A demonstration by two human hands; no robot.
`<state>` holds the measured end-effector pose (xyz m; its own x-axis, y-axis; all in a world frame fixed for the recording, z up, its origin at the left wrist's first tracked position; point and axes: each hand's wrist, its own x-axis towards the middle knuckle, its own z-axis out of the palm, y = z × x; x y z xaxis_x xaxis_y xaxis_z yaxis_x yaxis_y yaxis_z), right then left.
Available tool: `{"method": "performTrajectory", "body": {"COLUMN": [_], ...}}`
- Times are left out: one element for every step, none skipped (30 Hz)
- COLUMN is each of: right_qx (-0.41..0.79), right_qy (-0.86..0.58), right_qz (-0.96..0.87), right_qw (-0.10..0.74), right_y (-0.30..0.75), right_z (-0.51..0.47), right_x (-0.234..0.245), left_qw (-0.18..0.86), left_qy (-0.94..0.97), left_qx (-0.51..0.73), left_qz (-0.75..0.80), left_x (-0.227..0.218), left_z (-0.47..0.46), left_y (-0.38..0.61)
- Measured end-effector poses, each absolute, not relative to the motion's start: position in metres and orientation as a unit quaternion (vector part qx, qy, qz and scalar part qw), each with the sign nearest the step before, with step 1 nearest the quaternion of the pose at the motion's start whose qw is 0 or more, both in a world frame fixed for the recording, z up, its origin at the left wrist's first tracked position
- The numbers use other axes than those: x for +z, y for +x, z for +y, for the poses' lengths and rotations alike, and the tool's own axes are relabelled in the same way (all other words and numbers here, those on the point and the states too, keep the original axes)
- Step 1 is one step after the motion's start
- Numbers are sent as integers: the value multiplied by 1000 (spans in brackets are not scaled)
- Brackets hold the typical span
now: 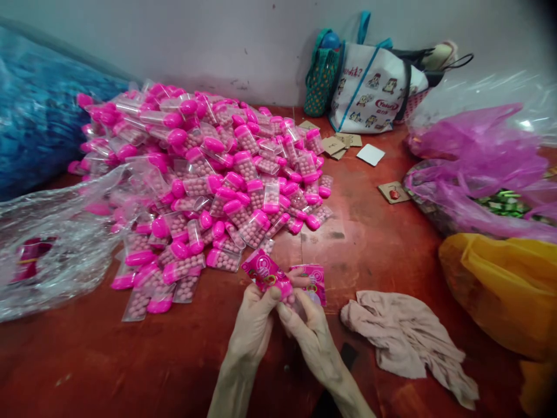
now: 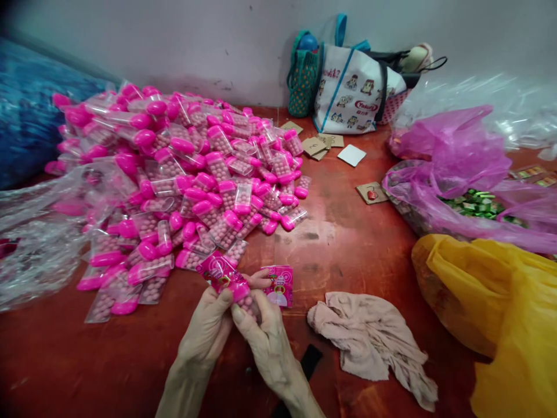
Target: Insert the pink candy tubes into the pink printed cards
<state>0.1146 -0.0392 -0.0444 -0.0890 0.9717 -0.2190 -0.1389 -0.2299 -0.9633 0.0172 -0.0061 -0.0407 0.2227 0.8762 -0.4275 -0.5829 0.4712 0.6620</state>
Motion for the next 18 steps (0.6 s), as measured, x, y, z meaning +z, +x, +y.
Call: {"method": "performTrajectory", "body": {"right_qx": [623, 638, 651, 656, 651, 638, 618, 599, 583, 573, 567, 561, 554, 549, 547, 550, 555, 563], "right_qy": [-481, -466, -456, -454, -461, -476, -495, -513, -529, -538, -543, -547, -551, -554, -555, -553, -548, -538], "right_qz": [-404, -387, -373, -368, -374, -393, -417, -441, -461, -476, -486, -493, -495, -494, -489, -479, -466, -452], "right_qw": [467, 475, 479, 478, 473, 461, 446, 428, 410, 394, 383, 378, 379, 384, 392, 404, 418, 434], "right_y": [114, 113, 113, 112, 112, 112, 112, 113, 113, 113, 113, 112, 112, 112, 112, 111, 111, 111], "right_z": [-38, -38, -37, -37, -36, -36, -36, -36, -36, -36, -37, -37, -38, -38, -39, -40, -41, -42], "right_x": [-45, -47, -48, -48, -49, -48, -47, -46, -44, -42, -41, -41, -41, -42, -43, -44, -46, -47], "left_qw": [755, 748, 741, 736, 732, 733, 736, 739, 741, 743, 746, 751, 758, 767, 772, 777, 779, 778], "left_qy": [178, 173, 168, 166, 169, 175, 183, 192, 199, 204, 205, 202, 199, 198, 199, 203, 208, 211], "left_qx": [493, 507, 518, 522, 519, 511, 500, 489, 482, 478, 475, 472, 468, 462, 458, 454, 450, 447], "left_qz": [393, 391, 392, 399, 406, 413, 418, 422, 423, 422, 419, 415, 408, 400, 392, 387, 385, 387], "left_x": [-41, -42, -41, -40, -39, -37, -36, -35, -34, -34, -34, -34, -35, -35, -36, -37, -37, -38], "left_z": [-7, -7, -7, -7, -7, -6, -5, -4, -3, -3, -2, -1, -1, -1, -1, -2, -3, -4], "left_y": [17, 17, 17, 17, 17, 16, 16, 15, 14, 14, 13, 13, 13, 14, 14, 15, 16, 16]}}
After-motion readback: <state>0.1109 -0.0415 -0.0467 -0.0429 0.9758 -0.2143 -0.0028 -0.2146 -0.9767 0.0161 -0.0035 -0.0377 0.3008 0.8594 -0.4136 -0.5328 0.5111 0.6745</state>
